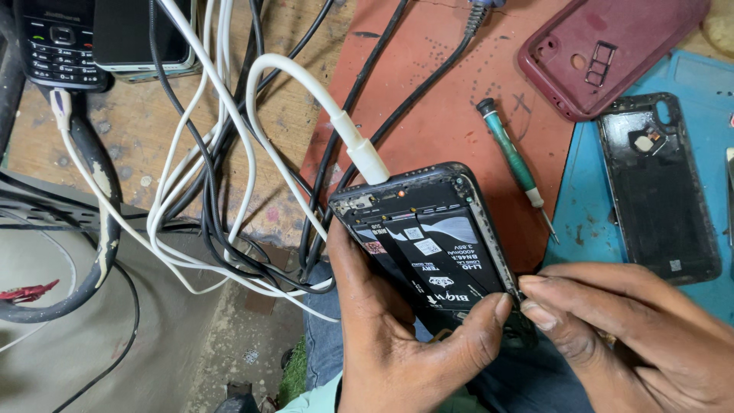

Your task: The person uses a screwdriver to pry and adjust the edges of a disassembled smartphone, then connects a USB cable to test charging. The phone screen lights up and shows a charging indicator. The person continues to pry along the seam with the screwdriver and tweezers while the device remains powered on.

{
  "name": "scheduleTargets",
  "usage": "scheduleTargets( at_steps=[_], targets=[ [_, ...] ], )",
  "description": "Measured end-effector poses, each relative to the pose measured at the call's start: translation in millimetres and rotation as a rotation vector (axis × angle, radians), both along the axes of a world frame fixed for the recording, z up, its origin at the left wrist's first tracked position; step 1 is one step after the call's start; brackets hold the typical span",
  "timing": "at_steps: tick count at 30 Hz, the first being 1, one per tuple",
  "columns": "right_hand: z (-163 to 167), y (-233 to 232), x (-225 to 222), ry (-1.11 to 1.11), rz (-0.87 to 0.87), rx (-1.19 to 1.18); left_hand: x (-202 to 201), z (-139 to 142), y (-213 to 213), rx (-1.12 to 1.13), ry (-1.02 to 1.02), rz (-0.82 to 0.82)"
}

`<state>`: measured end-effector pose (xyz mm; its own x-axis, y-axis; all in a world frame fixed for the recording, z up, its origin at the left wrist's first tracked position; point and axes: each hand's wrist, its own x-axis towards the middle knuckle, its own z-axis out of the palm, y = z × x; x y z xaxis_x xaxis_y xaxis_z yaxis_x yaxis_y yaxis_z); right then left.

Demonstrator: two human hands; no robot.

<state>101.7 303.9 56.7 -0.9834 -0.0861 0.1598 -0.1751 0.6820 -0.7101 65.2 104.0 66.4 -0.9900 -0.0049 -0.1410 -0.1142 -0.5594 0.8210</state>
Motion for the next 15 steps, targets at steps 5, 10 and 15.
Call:
scheduleTargets(
  at_steps=[5, 10, 15],
  targets=[
    [-1, -7, 1, -0.075, -0.078, -0.194, -2, 1, -1, 0.005, -0.002, 0.004],
    [4, -14, -3, -0.096, -0.082, -0.19, -2, 1, -2, 0.003, -0.05, -0.003],
    [6, -21, 1, 0.037, -0.113, 0.066, -3, 0, -1, 0.034, -0.008, 0.018]
  ],
)
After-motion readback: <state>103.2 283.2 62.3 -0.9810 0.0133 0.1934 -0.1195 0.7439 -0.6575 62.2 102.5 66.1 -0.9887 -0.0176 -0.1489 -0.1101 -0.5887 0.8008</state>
